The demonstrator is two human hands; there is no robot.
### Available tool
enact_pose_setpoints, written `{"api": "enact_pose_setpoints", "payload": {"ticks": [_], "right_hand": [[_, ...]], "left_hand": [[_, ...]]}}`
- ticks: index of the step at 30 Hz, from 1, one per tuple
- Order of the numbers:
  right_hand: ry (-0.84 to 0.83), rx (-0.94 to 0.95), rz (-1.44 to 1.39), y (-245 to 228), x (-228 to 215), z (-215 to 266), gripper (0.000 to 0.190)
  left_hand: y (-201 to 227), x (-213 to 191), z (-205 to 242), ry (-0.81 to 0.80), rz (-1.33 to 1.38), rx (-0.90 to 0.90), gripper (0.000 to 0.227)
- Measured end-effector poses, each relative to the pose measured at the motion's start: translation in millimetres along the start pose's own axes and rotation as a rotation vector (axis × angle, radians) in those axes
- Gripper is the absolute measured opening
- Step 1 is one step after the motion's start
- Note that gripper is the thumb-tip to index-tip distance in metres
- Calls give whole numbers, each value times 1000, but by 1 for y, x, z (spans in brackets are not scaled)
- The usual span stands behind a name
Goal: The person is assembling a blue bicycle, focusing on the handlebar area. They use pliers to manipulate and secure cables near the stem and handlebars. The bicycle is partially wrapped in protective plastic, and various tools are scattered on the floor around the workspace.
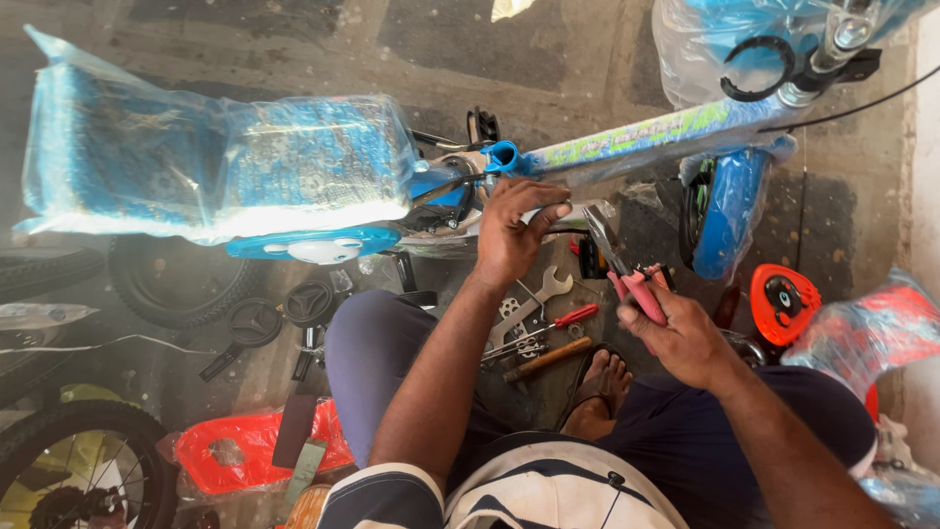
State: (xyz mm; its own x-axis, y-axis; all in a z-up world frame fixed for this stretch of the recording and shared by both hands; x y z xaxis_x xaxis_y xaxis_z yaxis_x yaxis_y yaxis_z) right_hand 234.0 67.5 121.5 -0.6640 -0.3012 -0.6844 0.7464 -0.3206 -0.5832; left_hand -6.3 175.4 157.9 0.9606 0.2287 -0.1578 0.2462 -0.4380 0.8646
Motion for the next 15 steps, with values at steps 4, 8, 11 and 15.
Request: {"api": "enact_pose_setpoints", "payload": {"ticks": [4,8,11,15], "right_hand": [[103,-225,11,-27,-17,0,50],[98,-179,62,-23,-25,-4,51],[71,-143,130,-14,-24,-9,50],[61,-96,202,-4,-23,-12,49]], "left_hand": [[10,10,1,-33,-33,137,17],[-10,26,5,-167,5,-62,17],[-11,30,7,-175,2,-36,17],[-13,33,10,-174,-2,-11,17]]}}
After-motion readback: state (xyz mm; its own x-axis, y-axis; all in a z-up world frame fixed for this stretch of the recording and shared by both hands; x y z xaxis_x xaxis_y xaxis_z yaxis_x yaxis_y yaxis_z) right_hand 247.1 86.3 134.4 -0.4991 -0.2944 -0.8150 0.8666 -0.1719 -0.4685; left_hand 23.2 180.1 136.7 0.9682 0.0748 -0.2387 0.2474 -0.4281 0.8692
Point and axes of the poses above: each hand's wrist, its own z-axis away from the middle knuckle, its own x-axis out of the palm, y = z × x, the point moved 9 cm from there along -z, towards the middle knuckle, and after that the axes turned 9 degrees about y, right-handed, at the moved point
